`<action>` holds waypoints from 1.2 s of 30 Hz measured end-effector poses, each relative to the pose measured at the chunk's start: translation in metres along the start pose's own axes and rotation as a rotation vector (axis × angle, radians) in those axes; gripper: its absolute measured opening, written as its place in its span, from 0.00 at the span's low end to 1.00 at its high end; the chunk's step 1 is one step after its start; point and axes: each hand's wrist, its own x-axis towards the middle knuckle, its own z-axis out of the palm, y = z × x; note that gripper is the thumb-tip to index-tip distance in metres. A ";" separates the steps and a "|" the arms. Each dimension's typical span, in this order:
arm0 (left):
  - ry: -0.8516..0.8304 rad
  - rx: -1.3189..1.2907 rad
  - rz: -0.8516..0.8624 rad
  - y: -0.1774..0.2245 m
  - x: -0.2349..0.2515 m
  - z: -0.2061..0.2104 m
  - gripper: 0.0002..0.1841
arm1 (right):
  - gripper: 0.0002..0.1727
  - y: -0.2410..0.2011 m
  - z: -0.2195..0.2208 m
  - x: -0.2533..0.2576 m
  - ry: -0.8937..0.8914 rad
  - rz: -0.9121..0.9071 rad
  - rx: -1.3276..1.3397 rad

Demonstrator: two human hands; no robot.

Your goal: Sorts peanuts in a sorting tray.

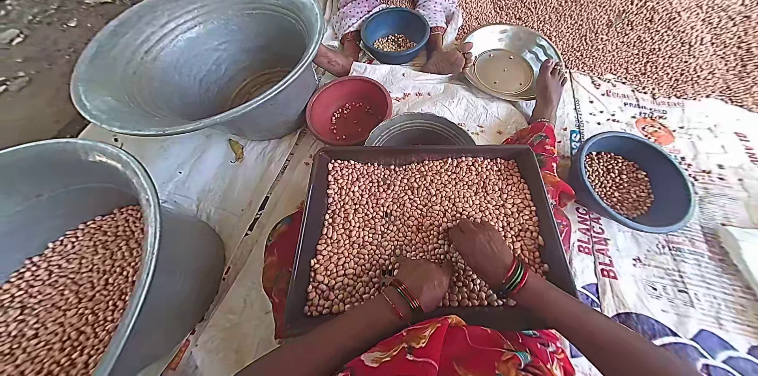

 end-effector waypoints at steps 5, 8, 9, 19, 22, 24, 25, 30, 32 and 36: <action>0.022 -0.017 0.001 -0.004 -0.003 -0.002 0.18 | 0.14 0.026 -0.048 0.002 0.062 0.159 0.404; 0.099 -0.287 -0.078 -0.014 -0.002 -0.012 0.21 | 0.14 0.038 -0.062 0.004 0.150 0.204 0.500; 0.203 -0.517 -0.061 -0.021 -0.003 -0.015 0.20 | 0.14 0.035 -0.064 0.004 0.180 0.180 0.510; 0.244 -1.886 0.001 -0.036 -0.010 0.001 0.15 | 0.12 -0.010 -0.047 0.003 0.144 -0.262 0.524; 0.313 -1.891 -0.081 -0.046 -0.020 0.002 0.17 | 0.14 -0.009 -0.046 -0.009 -0.341 -0.105 0.439; 0.393 -1.950 -0.098 -0.059 -0.029 0.001 0.19 | 0.18 -0.023 -0.050 -0.003 -0.840 -0.070 0.269; 0.464 -1.976 -0.094 -0.066 -0.035 -0.001 0.20 | 0.19 -0.029 -0.047 -0.001 -0.979 -0.085 0.225; 0.921 -1.948 0.011 -0.112 -0.081 -0.004 0.21 | 0.13 -0.037 -0.031 0.020 -0.883 -0.207 0.126; 1.035 -1.814 0.009 -0.125 -0.099 0.002 0.17 | 0.15 -0.031 -0.031 0.047 -0.650 -0.182 0.126; 0.940 -1.234 -0.151 -0.133 -0.123 0.024 0.11 | 0.13 -0.027 -0.010 0.069 0.041 -0.387 0.363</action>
